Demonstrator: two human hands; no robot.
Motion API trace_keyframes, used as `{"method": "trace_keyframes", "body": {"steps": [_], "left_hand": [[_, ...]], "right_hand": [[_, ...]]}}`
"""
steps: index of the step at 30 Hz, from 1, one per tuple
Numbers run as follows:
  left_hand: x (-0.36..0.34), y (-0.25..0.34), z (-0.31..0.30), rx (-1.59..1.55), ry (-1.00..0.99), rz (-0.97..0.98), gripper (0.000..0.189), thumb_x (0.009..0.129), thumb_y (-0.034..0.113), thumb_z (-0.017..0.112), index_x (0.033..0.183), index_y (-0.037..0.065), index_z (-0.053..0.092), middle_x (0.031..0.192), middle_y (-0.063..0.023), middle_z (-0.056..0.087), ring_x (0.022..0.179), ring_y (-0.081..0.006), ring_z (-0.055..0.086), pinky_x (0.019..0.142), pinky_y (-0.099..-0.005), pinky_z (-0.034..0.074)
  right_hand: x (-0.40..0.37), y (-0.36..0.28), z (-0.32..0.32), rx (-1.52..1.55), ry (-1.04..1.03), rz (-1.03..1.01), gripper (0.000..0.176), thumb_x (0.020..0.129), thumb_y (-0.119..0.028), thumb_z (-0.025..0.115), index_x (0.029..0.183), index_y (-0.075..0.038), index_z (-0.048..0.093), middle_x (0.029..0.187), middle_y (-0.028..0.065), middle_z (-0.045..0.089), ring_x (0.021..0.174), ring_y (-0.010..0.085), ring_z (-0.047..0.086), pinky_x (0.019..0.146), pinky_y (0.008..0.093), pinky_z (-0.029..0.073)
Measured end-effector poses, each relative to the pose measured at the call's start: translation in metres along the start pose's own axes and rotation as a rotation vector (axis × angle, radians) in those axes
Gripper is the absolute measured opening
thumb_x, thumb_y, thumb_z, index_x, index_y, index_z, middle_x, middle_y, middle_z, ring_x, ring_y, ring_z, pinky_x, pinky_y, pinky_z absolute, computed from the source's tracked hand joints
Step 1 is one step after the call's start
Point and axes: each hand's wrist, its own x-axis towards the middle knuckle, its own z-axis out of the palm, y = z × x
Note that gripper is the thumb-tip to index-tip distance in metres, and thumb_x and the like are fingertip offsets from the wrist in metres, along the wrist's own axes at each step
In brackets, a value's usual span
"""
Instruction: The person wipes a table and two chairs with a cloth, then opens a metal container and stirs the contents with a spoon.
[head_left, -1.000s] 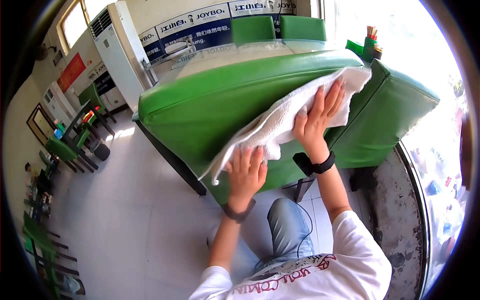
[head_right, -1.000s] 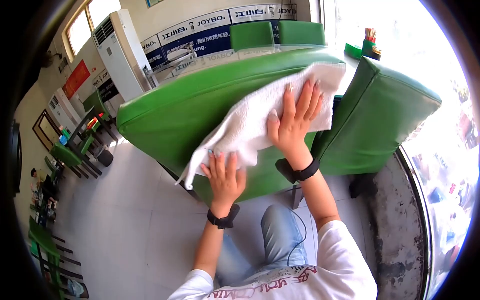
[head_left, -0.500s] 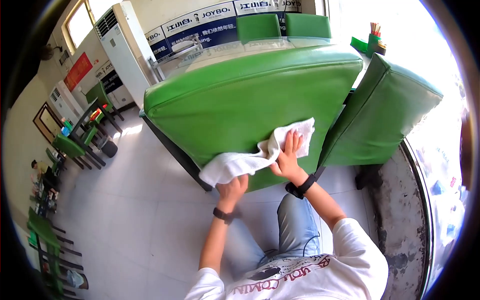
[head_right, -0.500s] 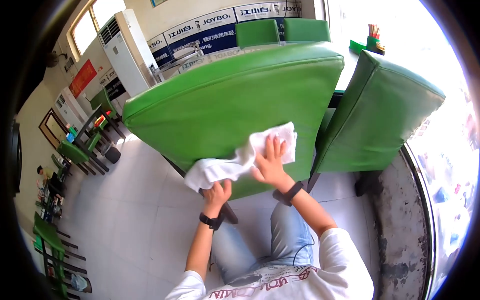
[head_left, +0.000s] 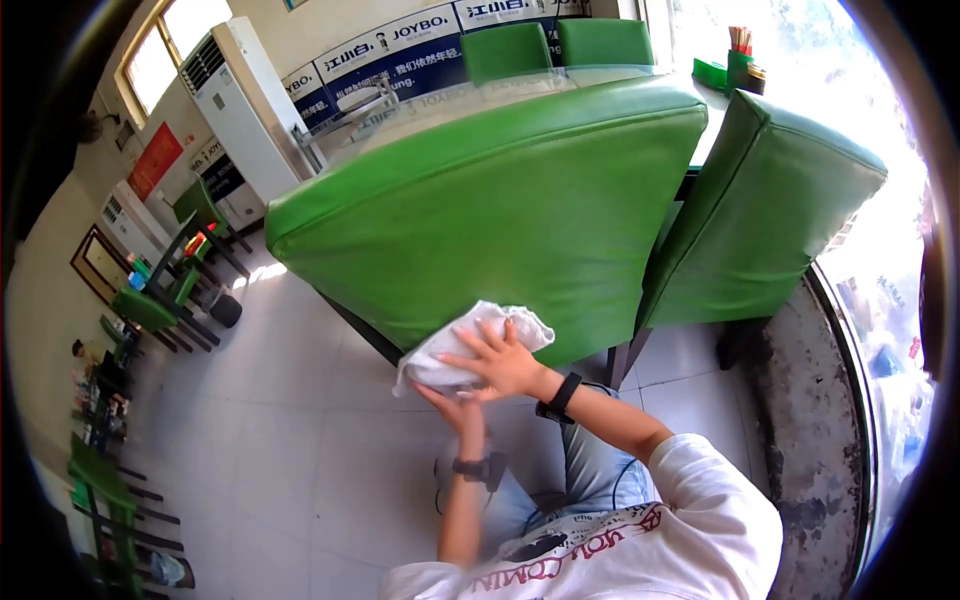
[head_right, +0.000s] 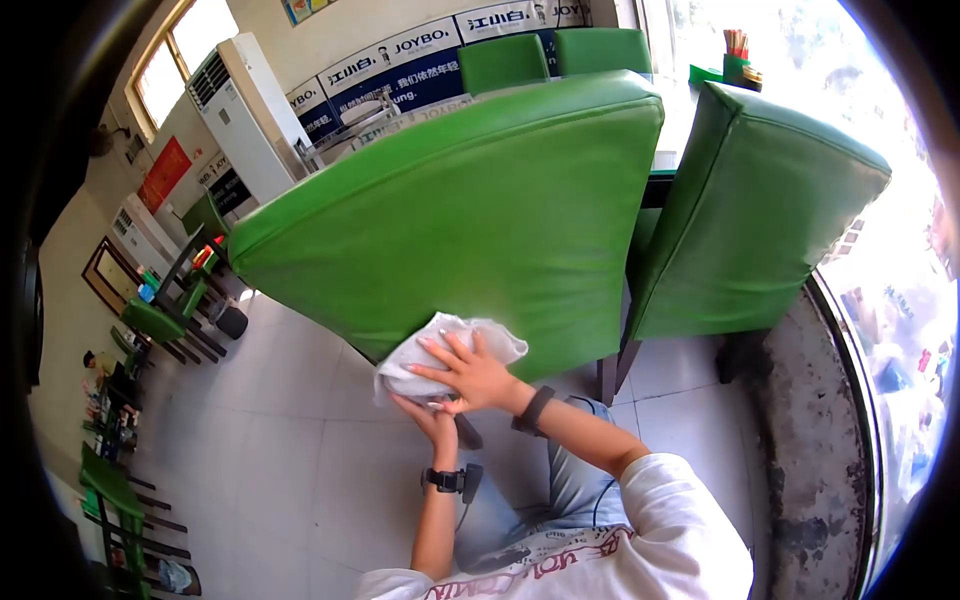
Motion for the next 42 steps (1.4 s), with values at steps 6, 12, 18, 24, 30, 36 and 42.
{"method": "trace_keyframes", "body": {"steps": [6,12,18,24,30,36,42], "left_hand": [[0.002,-0.013,0.012,0.271,0.044,0.022,0.085,0.081,0.002,0.057,0.148,-0.007,0.005,0.148,-0.0299,0.023,0.137,-0.0397,0.029,0.113,-0.0453,0.024],[0.037,0.134,0.069,0.408,-0.029,0.674,0.085,0.086,0.018,0.065,0.150,-0.002,0.012,0.155,-0.0307,0.002,0.143,-0.0487,0.001,0.113,-0.0595,0.007],[0.034,0.149,0.116,0.381,-0.775,0.944,0.063,0.083,0.022,0.064,0.143,0.019,0.043,0.150,-0.0155,0.034,0.138,-0.0397,0.029,0.107,-0.0579,0.021],[-0.031,-0.036,0.130,0.313,-1.086,0.716,0.049,0.088,0.025,0.061,0.133,0.006,0.050,0.125,-0.0232,0.056,0.114,-0.0424,0.053,0.096,-0.0493,0.042],[-0.039,-0.042,0.125,0.421,-1.006,0.730,0.046,0.089,0.026,0.059,0.129,0.003,0.053,0.125,-0.0236,0.055,0.116,-0.0425,0.050,0.100,-0.0507,0.038],[0.057,0.136,0.115,0.438,-0.738,0.936,0.038,0.087,0.014,0.061,0.122,0.003,0.057,0.115,-0.0187,0.061,0.108,-0.0366,0.056,0.095,-0.0449,0.043],[0.114,0.226,0.064,0.546,-0.146,1.206,0.060,0.091,0.033,0.058,0.143,0.007,0.041,0.147,-0.0238,0.029,0.134,-0.0444,0.025,0.106,-0.0570,0.019]], "right_hand": [[-0.050,0.025,-0.016,0.035,-0.187,0.078,0.069,0.083,-0.068,0.038,0.144,-0.036,0.043,0.157,0.0090,0.026,0.140,0.0390,0.026,0.108,0.0685,-0.004],[0.016,0.063,-0.149,-0.096,0.422,0.292,0.058,0.085,-0.054,0.049,0.136,-0.025,0.054,0.156,0.0216,0.019,0.147,0.0396,0.001,0.106,0.0631,-0.019],[-0.034,0.139,-0.132,0.110,0.464,0.673,0.052,0.084,-0.035,0.054,0.128,-0.007,0.055,0.144,0.0250,0.037,0.139,0.0459,0.021,0.113,0.0602,0.002],[-0.154,0.128,-0.035,0.153,0.318,0.819,0.041,0.083,-0.029,0.059,0.114,-0.002,0.059,0.123,0.0241,0.055,0.120,0.0452,0.044,0.108,0.0502,0.028],[-0.164,0.112,-0.055,0.279,0.206,0.809,0.051,0.092,-0.029,0.046,0.134,0.000,0.044,0.139,0.0265,0.040,0.134,0.0459,0.029,0.114,0.0500,0.018],[-0.042,0.129,-0.168,0.091,0.307,0.493,0.051,0.093,-0.025,0.045,0.136,0.003,0.043,0.146,0.0262,0.033,0.139,0.0429,0.024,0.115,0.0479,0.015],[0.057,0.101,-0.255,-0.233,0.553,0.209,0.054,0.088,-0.034,0.055,0.139,-0.018,0.051,0.158,0.0239,0.009,0.143,0.0497,-0.002,0.114,0.0573,0.003]]}}
